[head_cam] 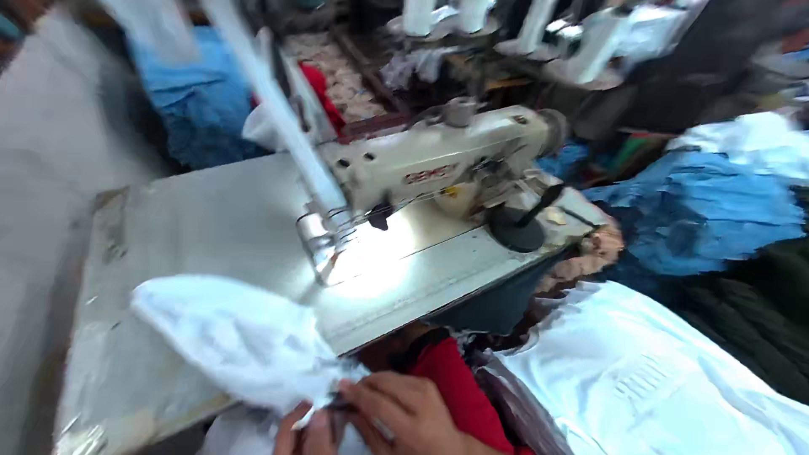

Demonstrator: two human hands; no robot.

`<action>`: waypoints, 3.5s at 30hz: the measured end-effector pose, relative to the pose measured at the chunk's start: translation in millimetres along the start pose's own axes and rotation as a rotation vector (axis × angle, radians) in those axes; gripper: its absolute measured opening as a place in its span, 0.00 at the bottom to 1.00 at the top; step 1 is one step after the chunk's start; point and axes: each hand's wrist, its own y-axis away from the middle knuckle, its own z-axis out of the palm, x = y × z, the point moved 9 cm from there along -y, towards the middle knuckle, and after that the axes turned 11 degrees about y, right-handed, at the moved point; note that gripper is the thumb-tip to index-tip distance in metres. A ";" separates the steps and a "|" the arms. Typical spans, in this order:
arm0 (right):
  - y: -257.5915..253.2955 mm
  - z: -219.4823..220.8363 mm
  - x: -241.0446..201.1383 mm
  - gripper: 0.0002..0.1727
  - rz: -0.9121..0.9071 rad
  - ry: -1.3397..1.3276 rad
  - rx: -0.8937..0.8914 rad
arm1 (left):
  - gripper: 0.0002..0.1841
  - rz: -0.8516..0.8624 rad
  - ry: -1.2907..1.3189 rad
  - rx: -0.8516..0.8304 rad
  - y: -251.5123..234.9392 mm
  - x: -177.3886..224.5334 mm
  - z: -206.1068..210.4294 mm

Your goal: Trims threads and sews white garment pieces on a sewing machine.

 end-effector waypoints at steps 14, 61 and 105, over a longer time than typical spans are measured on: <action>1.1 2.5 -5.6 0.15 -0.086 0.018 -0.022 | 0.09 0.006 0.074 0.073 3.1 0.3 -1.2; -36.2 21.0 9.7 0.06 0.009 -0.451 -0.348 | 0.08 0.055 -0.060 0.011 2.6 3.4 -14.7; 175.1 -160.1 272.5 0.16 0.734 0.781 -0.814 | 0.14 0.325 -0.066 0.450 -35.0 109.8 -138.1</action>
